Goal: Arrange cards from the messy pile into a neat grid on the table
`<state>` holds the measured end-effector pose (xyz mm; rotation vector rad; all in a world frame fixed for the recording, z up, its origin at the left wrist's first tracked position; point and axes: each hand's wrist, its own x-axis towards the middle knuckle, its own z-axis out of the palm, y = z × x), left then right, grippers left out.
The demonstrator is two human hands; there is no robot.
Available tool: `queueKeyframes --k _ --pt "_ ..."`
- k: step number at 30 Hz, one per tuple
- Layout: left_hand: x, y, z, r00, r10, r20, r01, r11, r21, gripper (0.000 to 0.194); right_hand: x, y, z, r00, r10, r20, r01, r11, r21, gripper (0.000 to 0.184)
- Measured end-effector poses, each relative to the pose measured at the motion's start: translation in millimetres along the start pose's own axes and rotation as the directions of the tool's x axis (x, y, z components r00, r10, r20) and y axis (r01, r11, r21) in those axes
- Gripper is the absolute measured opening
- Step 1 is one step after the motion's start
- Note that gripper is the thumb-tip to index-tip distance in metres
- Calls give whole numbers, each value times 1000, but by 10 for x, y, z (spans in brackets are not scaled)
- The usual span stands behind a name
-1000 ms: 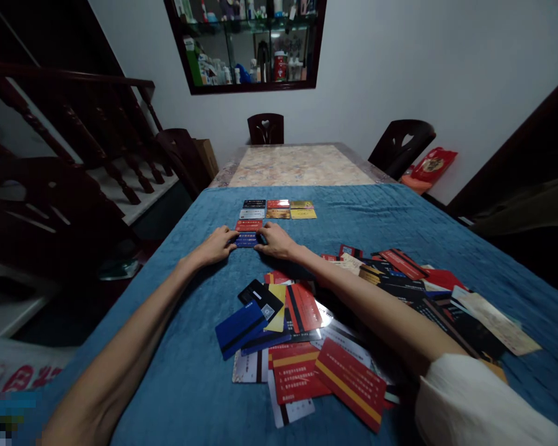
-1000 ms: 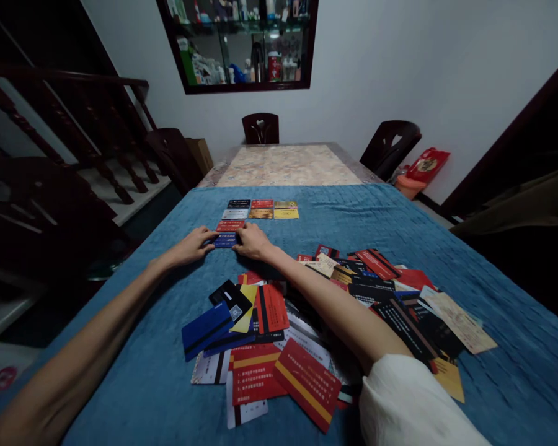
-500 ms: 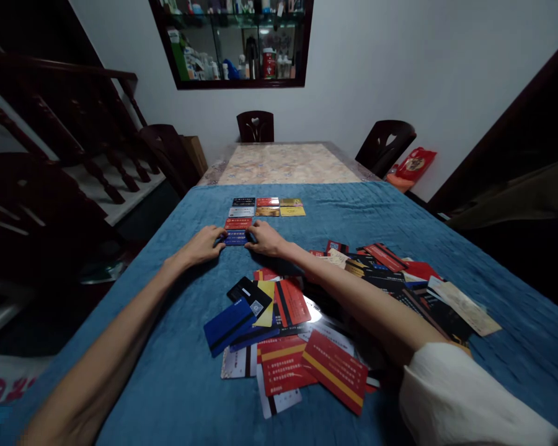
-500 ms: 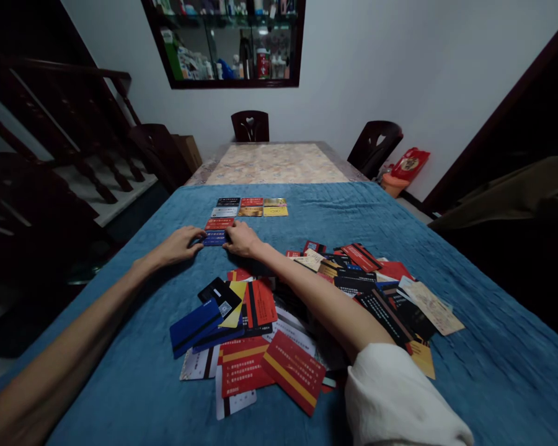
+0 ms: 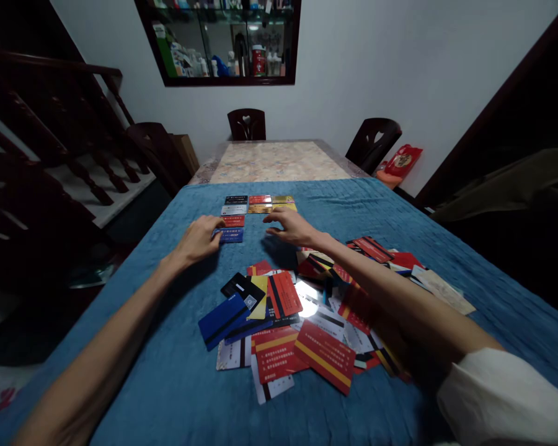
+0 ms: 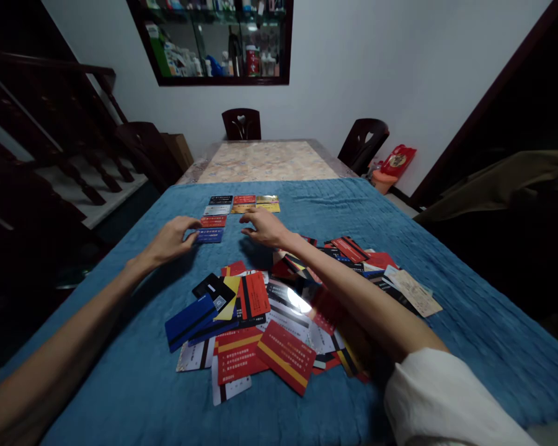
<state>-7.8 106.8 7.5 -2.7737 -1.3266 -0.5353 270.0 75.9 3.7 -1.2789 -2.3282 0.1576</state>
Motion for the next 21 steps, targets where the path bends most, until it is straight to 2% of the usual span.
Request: queueKeyframes --k 6,13,19,21 --pt "74 401 -102 993 117 -5 -117 993 -23 26 -457 132 -297 999 -10 -42 7 998 -70 21" --pt "150 840 -87 969 243 -33 -245 967 -68 23 -995 311 -512 996 25 -84 -35 993 -115 21" --pt "176 1305 -35 933 358 29 -353 930 -105 23 -1383 484 -633 990 77 -121 -93 987 -134 21" --pt "179 1464 4 910 411 65 -401 908 -123 24 -1475 509 -678 989 92 -113 -105 988 -114 22"
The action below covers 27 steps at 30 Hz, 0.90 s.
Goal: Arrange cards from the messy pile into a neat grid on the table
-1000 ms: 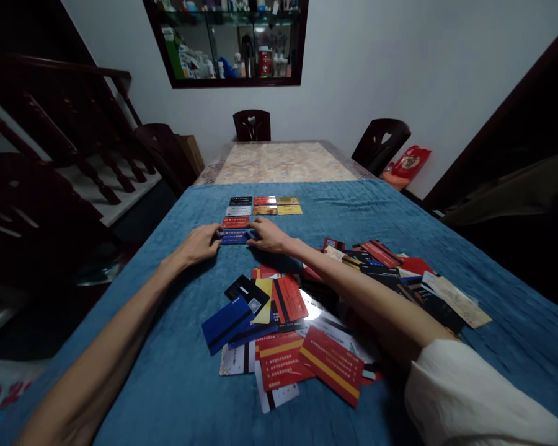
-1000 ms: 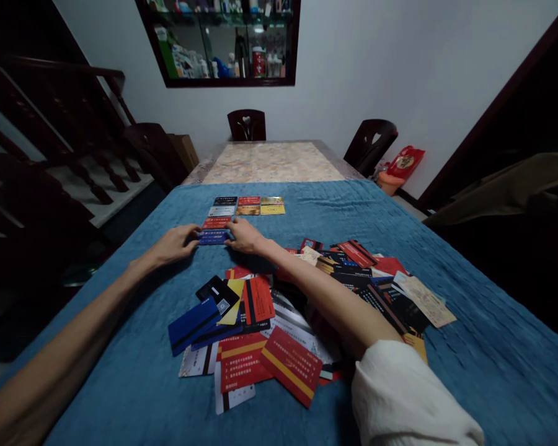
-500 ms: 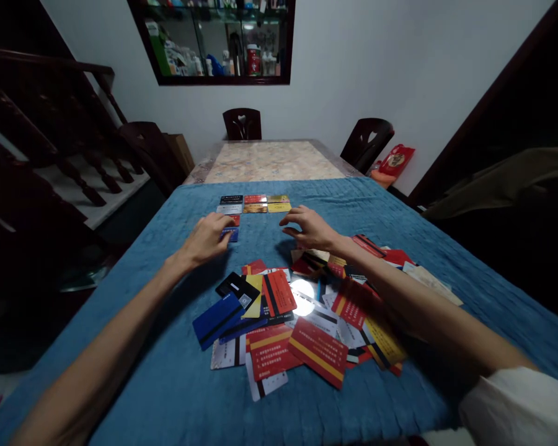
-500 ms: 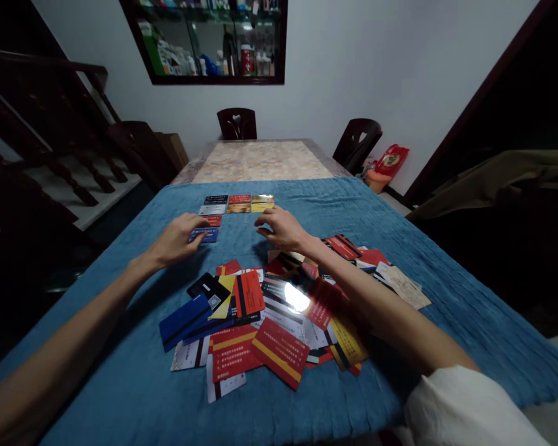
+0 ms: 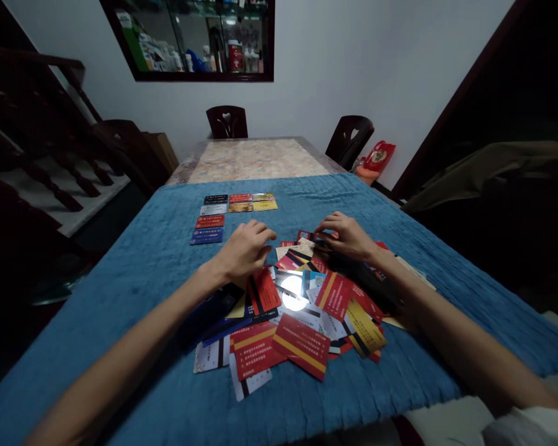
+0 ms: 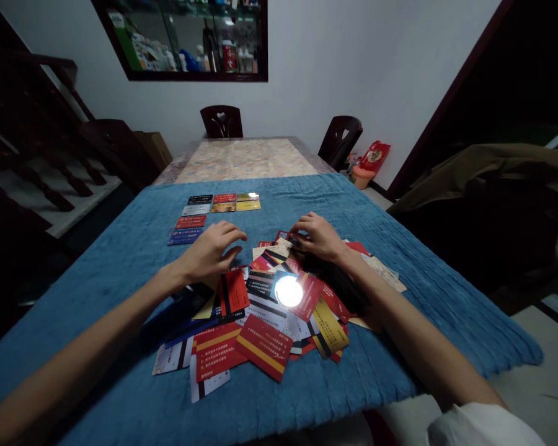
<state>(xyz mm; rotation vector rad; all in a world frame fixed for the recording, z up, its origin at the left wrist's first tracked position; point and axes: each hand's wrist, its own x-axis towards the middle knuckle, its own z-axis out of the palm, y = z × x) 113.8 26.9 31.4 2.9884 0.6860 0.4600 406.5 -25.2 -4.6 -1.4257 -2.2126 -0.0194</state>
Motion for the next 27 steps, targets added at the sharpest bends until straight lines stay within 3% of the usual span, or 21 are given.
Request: queueKeyframes --k 6,14,19,27 --pt "202 403 225 978 183 101 -179 983 -49 19 -131 30 -91 998 6 62 -10 998 61 26" --pt "356 789 516 931 341 130 -323 936 -142 37 -167 -17 -9 998 15 68 -21 995 93 22" --pt "393 768 592 938 306 164 -281 947 -156 41 -181 -16 19 996 12 89 -21 994 106 22" --pt "422 467 539 965 124 232 -111 992 -67 39 -195 -21 118 994 -12 104 -3 991 137 22"
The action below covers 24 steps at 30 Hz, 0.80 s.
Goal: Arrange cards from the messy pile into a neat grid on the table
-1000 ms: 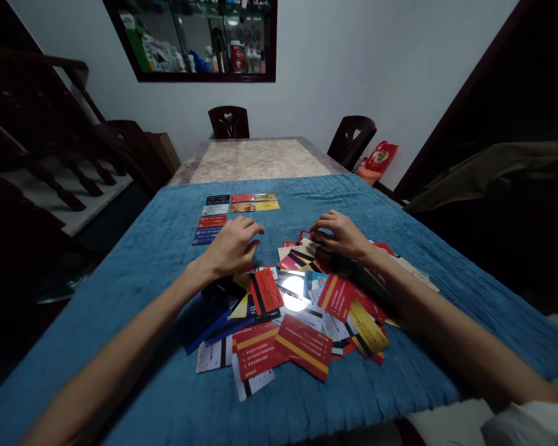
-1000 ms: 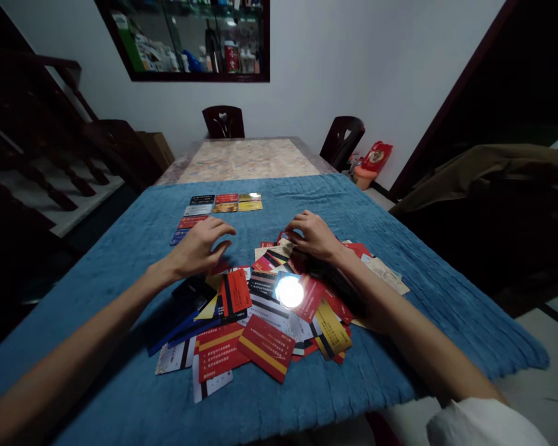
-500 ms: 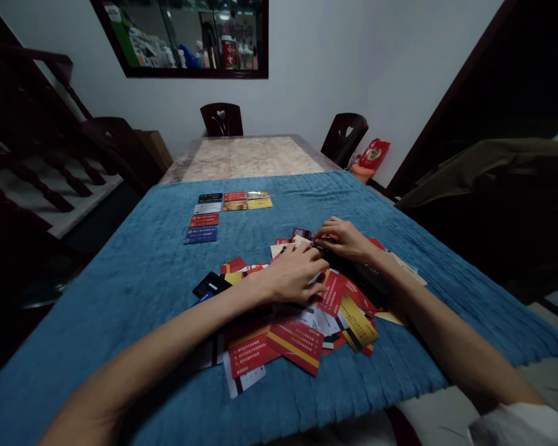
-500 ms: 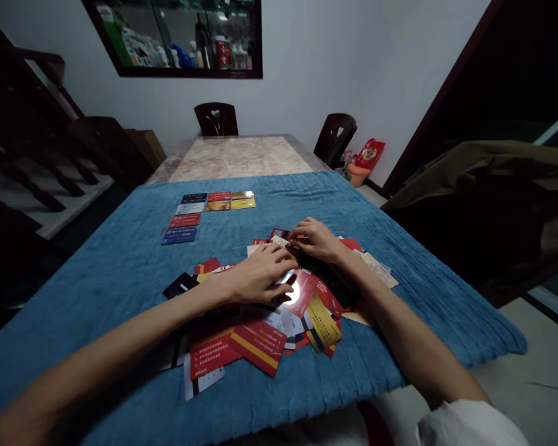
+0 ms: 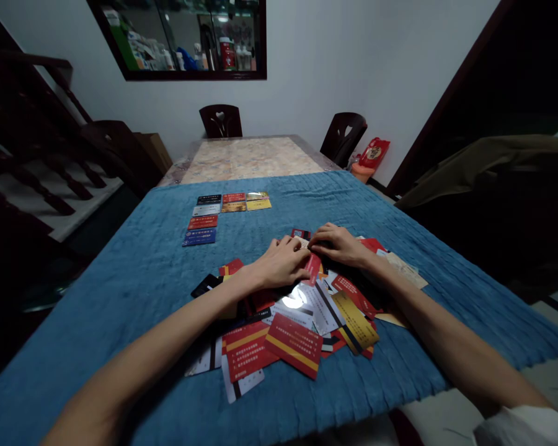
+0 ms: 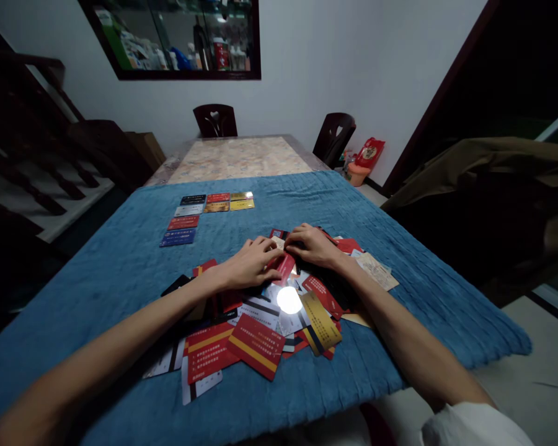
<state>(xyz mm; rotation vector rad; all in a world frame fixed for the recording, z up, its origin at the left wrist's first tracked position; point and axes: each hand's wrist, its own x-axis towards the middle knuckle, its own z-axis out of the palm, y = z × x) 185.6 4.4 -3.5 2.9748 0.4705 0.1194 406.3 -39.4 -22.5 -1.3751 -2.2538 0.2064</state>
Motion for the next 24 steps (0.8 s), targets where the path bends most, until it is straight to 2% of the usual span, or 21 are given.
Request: queueKeyframes --k 4,9,13,19,24 --pt "-31 -102 -14 999 -42 -14 42 998 43 33 8 -45 29 1000 -28 -2 28 999 39 24" --pt "-66 -184 -40 998 -66 -24 68 994 83 28 6 -85 55 998 -32 63 29 998 48 44" --pt "-102 -211 -87 997 -73 5 72 993 96 23 13 -86 87 996 -53 76 52 999 16 52" --pt "-154 -164 -163 995 -89 46 83 990 111 22 78 -78 181 992 -119 36 120 992 -30 41" --pt "-167 -141 -199 989 -137 52 131 986 101 30 95 -61 245 995 -96 39 98 994 -50 34"
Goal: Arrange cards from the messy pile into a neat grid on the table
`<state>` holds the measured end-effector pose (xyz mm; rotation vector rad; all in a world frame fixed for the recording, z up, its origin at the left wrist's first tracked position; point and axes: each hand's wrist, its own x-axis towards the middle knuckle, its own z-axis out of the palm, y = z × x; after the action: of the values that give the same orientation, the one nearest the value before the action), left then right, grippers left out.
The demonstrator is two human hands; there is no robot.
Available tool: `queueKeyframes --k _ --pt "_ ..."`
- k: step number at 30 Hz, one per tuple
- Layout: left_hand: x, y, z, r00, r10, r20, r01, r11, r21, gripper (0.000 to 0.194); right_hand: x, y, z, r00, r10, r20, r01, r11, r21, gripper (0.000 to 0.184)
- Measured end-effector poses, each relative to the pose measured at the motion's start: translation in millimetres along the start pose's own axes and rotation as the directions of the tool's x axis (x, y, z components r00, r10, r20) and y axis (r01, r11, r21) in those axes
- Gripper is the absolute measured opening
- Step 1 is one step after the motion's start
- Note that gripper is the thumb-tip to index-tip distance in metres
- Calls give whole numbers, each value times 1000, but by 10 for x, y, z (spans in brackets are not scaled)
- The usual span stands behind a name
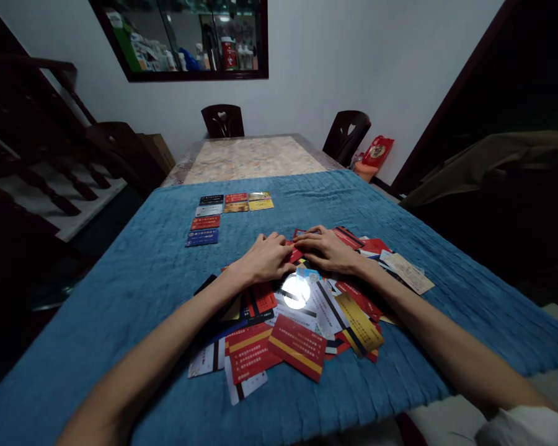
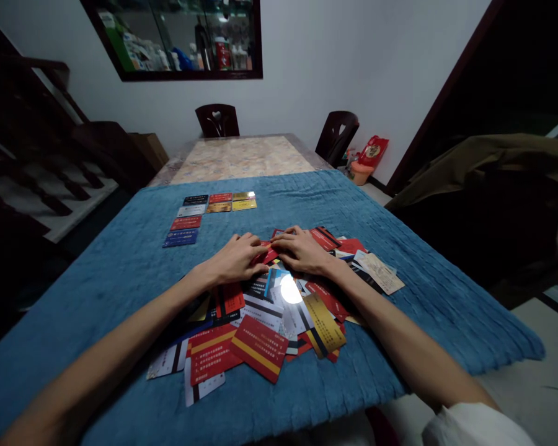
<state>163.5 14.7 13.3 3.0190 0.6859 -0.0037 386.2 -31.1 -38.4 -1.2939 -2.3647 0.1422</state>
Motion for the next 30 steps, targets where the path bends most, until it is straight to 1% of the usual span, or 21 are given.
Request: queueKeyframes --k 3,7,12,16,19,22,26,30 --pt "6 -11 -14 999 -41 8 41 999 -3 31 -5 12 6 1000 -1 -22 1 1000 -5 32" --pt "18 -36 -24 995 -94 34 95 995 -26 25 -8 28 19 999 -21 -41 20 1000 -14 31" --pt "19 -102 -1 997 -67 28 68 997 -39 22 -17 33 60 995 -45 -88 40 998 -52 30" --pt "27 -176 14 999 -40 13 41 997 -72 21 -21 4 68 989 -66 -136 49 991 -123 29" --pt "33 -227 -4 1000 -11 -20 8 989 -150 22 -17 -24 61 981 -73 -178 44 986 -161 28" --pt "33 -277 -23 999 4 -46 -16 967 -256 25 -12 -38 62 970 -64 -235 26 986 -163 27" --pt "40 -345 7 995 -27 -94 -10 932 -362 29 -12 -22 84 956 -17 -292 -13 995 -99 26" --pt "49 -392 54 990 -80 -119 19 898 -440 27 -23 6 98 959 28 -284 -33 999 -13 22"
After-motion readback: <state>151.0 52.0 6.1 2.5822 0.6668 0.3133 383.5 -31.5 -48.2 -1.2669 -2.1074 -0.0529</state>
